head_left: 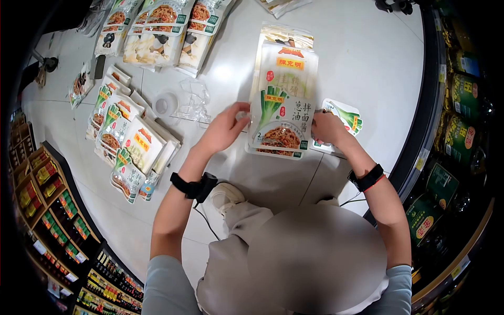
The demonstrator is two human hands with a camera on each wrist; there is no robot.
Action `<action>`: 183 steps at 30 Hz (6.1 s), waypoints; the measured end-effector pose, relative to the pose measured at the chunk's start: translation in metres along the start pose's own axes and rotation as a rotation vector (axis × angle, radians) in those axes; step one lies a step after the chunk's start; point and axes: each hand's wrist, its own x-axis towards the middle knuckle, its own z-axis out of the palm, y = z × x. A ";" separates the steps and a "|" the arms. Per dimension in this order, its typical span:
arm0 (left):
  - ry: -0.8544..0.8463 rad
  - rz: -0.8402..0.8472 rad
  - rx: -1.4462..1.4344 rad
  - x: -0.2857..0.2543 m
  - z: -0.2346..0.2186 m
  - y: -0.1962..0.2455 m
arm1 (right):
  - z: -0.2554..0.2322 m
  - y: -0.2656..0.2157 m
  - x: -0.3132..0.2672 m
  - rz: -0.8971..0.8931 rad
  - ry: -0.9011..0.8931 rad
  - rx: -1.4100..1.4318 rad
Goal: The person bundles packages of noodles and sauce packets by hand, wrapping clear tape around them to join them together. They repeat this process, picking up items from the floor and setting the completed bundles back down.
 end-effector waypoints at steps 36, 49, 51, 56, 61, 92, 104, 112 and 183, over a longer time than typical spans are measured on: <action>0.245 -0.139 -0.419 0.018 0.045 -0.050 | 0.013 0.019 -0.006 -0.348 -0.118 0.751; 0.014 -0.243 -1.005 0.015 0.034 -0.038 | 0.015 0.000 -0.020 -0.258 -0.380 1.268; -0.014 -0.236 -0.988 0.011 0.038 -0.029 | 0.028 0.000 -0.025 -0.131 -0.236 1.490; 0.050 -0.270 -1.311 0.007 0.045 -0.022 | 0.044 0.013 -0.026 -0.090 -0.378 1.707; 0.019 -0.262 -1.268 -0.004 0.026 -0.028 | 0.049 0.028 -0.014 -0.278 -0.600 1.669; 0.135 -0.223 -1.785 0.001 0.138 -0.039 | 0.048 -0.008 -0.026 -0.318 -0.047 1.147; 0.189 -0.215 -1.658 -0.018 0.158 -0.021 | 0.033 -0.022 -0.066 -0.533 0.039 1.262; 0.201 -0.194 -1.570 -0.016 0.166 -0.012 | 0.010 -0.063 -0.080 -0.383 0.570 0.315; -0.219 -0.427 -1.328 -0.030 0.120 -0.009 | -0.024 -0.045 -0.061 -0.532 0.172 0.308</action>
